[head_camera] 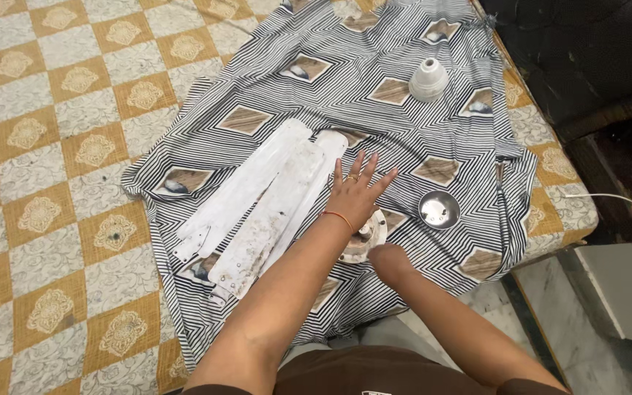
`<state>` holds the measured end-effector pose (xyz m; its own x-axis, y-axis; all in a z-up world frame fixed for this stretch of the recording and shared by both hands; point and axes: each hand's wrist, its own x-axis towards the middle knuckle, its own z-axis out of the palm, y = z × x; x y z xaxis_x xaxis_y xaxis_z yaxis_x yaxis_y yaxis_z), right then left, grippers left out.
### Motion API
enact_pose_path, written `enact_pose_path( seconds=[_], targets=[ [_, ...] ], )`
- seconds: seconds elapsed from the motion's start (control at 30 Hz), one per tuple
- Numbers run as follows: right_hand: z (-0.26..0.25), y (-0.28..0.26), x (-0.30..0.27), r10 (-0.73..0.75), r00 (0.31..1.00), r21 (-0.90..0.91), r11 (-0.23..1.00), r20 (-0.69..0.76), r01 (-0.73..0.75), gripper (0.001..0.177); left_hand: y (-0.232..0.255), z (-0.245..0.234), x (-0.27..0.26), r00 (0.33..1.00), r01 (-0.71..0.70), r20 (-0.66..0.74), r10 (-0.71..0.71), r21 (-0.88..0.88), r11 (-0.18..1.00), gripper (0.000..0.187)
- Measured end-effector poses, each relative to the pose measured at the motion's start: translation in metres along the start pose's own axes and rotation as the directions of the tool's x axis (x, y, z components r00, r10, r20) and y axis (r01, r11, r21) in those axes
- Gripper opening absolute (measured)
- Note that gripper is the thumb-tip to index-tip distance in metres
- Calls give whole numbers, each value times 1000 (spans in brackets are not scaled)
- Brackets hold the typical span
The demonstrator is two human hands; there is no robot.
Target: The person disassembles and reassembles the central hub of an electric fan. They remove the top cap, unscrew and remove the central rod, place the cap aside, then reinsert the rod and tighten it back into place using a screwdriver.
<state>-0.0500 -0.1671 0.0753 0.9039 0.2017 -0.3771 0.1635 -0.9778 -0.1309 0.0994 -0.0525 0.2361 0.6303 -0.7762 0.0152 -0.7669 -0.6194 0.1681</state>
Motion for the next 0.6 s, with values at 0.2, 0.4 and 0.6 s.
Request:
enact_pose_path(
  seconds=[0.2,0.4,0.6],
  targets=[
    [-17,23,7,-598,800,-252,768,49,590,10,3,5,7,999,-3,44,3,2,1000,88],
    [-41,7,-6,-394,918,-59,919,-47,391,19,2,7,4,997,37,63,-36,-10,999,88],
    [-30,-12,4,277,918,258,900,285,-351,45,4,8,2,998,42,51,-41,-21,999,83]
  ],
)
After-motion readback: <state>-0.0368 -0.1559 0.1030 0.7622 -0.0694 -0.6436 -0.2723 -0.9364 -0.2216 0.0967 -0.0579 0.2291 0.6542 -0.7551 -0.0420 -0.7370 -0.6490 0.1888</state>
